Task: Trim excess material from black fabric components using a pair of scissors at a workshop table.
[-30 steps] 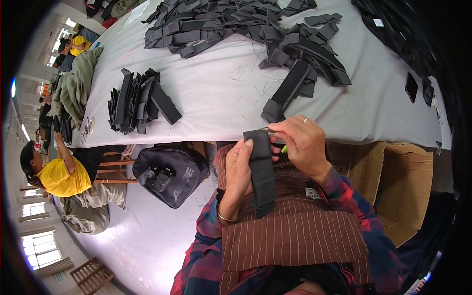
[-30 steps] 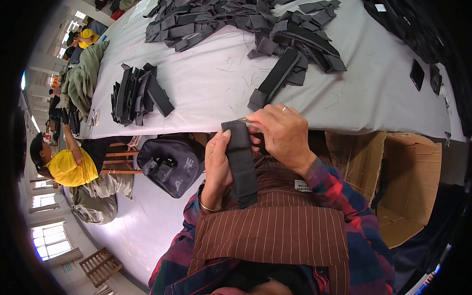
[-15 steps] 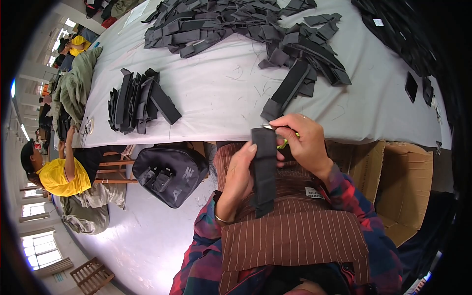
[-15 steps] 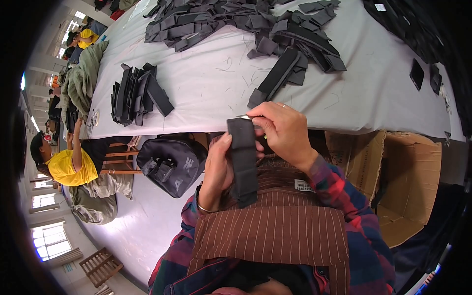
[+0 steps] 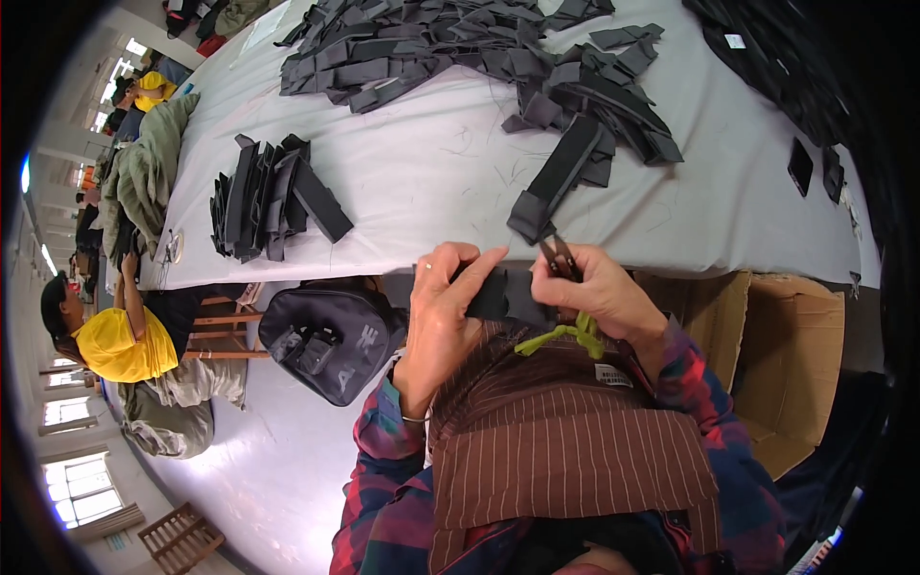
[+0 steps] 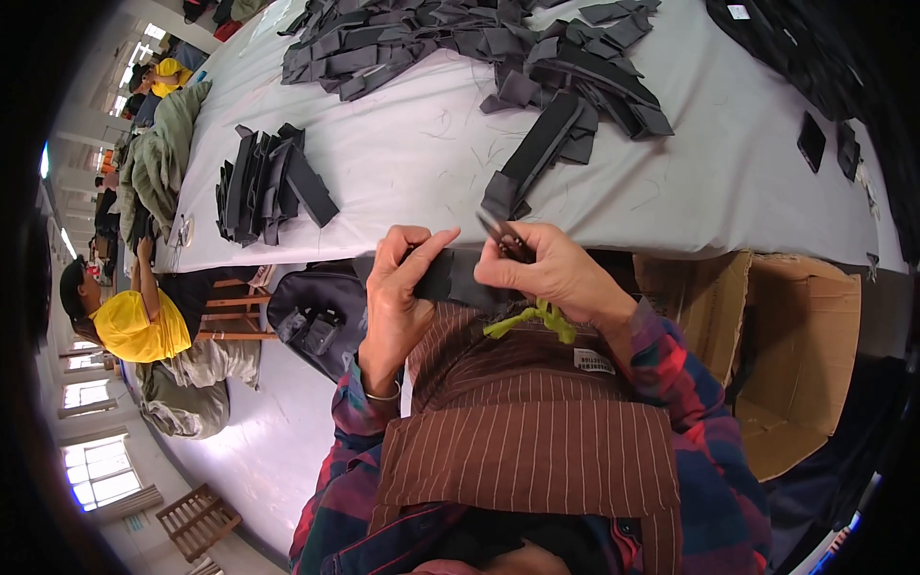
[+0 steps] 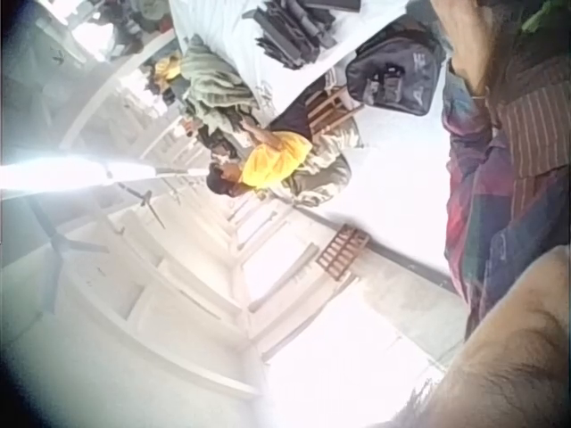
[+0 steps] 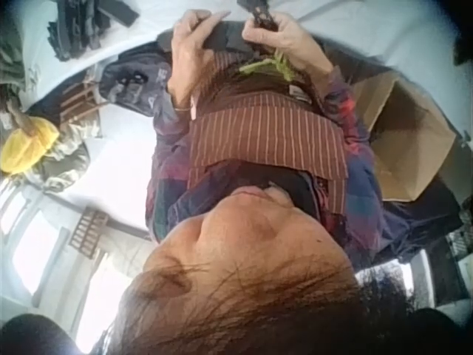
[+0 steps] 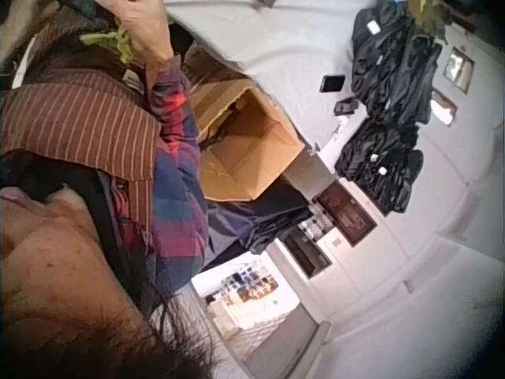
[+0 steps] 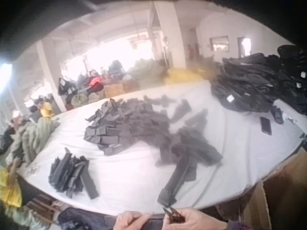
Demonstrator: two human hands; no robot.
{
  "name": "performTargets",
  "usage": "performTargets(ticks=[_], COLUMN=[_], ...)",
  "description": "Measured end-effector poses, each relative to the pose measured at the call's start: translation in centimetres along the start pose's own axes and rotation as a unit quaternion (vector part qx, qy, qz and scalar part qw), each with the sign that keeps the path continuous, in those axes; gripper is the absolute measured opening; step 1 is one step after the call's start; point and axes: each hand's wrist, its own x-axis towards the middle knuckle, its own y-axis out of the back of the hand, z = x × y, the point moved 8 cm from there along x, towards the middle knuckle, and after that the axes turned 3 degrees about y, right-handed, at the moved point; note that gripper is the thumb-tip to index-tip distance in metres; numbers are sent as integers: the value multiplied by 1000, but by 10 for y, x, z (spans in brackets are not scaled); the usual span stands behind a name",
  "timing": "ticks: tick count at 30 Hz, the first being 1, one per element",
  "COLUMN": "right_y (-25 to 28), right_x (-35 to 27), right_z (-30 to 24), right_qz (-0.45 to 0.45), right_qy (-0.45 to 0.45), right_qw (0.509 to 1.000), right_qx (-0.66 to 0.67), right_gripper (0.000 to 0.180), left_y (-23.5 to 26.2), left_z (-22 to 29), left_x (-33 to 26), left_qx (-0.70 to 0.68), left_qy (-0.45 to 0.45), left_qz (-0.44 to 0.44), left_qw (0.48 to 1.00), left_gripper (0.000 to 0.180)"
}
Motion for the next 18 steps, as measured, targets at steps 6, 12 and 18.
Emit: performTargets(ticks=[6,12,18], right_y=[7,2,-9], right_x=[-1,-3,-4], right_z=[-10,-16,-15], right_qz=[162,180,177], right_qy=[157,219,274], right_qw=[960,913,872], right_qx=[-169,-295,-366], right_gripper=[39,44,48], left_y=[6,-24,-30], left_z=[-23,-102,-111], left_x=[13,-12,-15], left_qx=[254,-374,-576], left_qy=[-2,204,291], left_qz=[200,133,148], left_qw=[946,895,749], left_gripper=[68,55,51])
